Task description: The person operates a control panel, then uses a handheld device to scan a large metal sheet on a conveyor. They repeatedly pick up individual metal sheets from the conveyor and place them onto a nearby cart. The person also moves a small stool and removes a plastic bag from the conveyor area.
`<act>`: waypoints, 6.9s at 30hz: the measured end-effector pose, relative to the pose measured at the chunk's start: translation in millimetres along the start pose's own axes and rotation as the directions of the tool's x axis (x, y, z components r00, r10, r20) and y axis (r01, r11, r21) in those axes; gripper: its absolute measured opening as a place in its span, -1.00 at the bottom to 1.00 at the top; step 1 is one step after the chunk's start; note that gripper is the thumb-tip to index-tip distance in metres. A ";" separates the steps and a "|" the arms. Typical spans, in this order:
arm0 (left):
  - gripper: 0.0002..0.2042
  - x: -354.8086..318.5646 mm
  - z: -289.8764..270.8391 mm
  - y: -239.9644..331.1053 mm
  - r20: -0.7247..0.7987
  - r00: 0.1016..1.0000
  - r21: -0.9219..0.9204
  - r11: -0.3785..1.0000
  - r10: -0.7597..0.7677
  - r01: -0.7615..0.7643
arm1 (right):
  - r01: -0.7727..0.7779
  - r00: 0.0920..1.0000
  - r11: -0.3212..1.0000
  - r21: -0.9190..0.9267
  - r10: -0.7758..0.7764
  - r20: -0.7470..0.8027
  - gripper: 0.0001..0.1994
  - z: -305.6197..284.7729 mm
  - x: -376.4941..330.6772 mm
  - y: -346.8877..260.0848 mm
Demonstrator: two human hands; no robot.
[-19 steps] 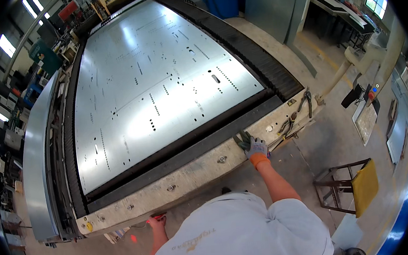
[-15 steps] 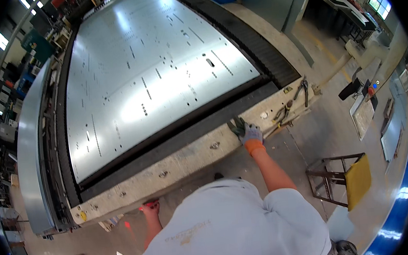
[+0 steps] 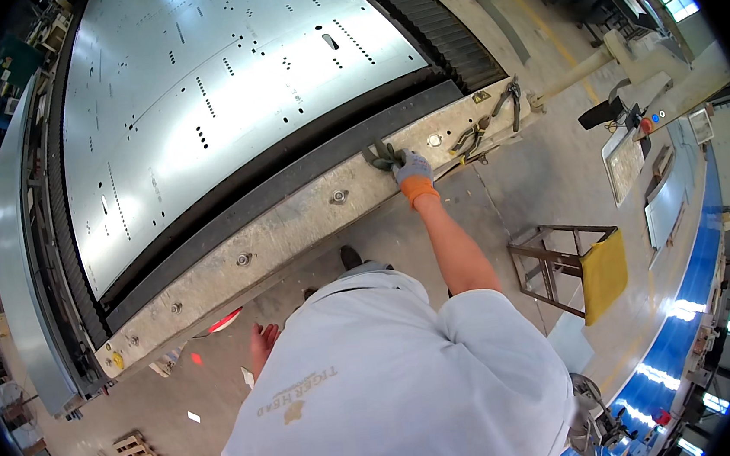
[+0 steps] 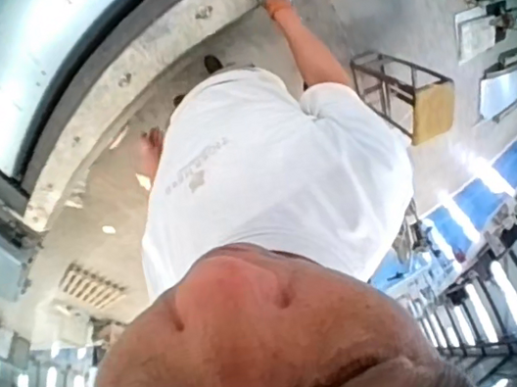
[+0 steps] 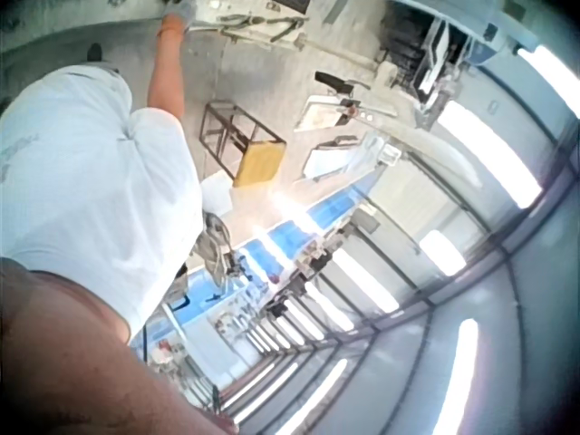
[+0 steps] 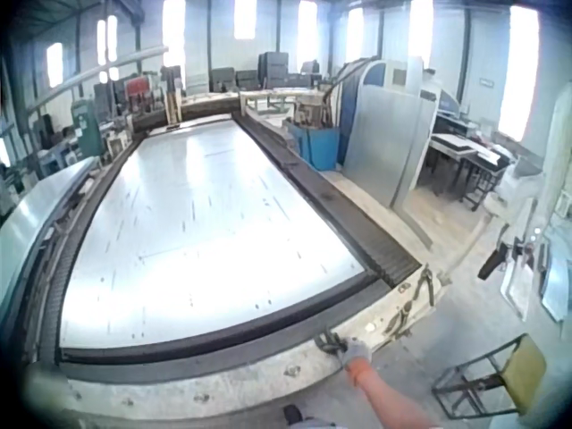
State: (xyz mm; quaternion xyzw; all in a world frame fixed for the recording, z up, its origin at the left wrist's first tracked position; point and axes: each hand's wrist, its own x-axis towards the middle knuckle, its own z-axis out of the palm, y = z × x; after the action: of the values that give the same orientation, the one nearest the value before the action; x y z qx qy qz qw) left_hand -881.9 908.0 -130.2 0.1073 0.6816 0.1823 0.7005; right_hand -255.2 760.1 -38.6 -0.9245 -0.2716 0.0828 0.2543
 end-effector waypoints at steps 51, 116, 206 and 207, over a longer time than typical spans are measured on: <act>-0.76 -228.1 62.7 150.0 0.526 0.592 0.182 0.598 0.611 -0.780 | 0.280 0.678 0.646 0.710 -0.657 0.331 -0.67 36.2 -245.6 -397.9; -0.80 -362.9 -382.0 -93.7 -0.856 0.339 -0.152 0.437 0.390 -0.887 | 0.351 -0.624 0.268 0.897 -0.647 0.438 -0.91 126.2 -732.0 -461.1; -0.49 -136.9 -320.6 -11.4 -0.541 0.249 0.532 0.556 0.803 -0.639 | 0.522 -0.662 0.062 0.851 -0.600 0.450 -0.69 117.5 -636.0 -518.2; -0.51 -177.6 -316.0 4.0 -0.482 0.416 0.513 0.633 0.771 -0.579 | 0.544 -0.672 0.015 0.839 -0.591 0.447 -0.69 102.2 -633.8 -524.8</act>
State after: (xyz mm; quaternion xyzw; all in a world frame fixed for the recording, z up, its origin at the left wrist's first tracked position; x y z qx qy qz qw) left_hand -1197.2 809.2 18.9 0.3957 0.7965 0.3823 0.2507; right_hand -1058.0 838.1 153.7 -0.1299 -0.9059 0.4026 0.0201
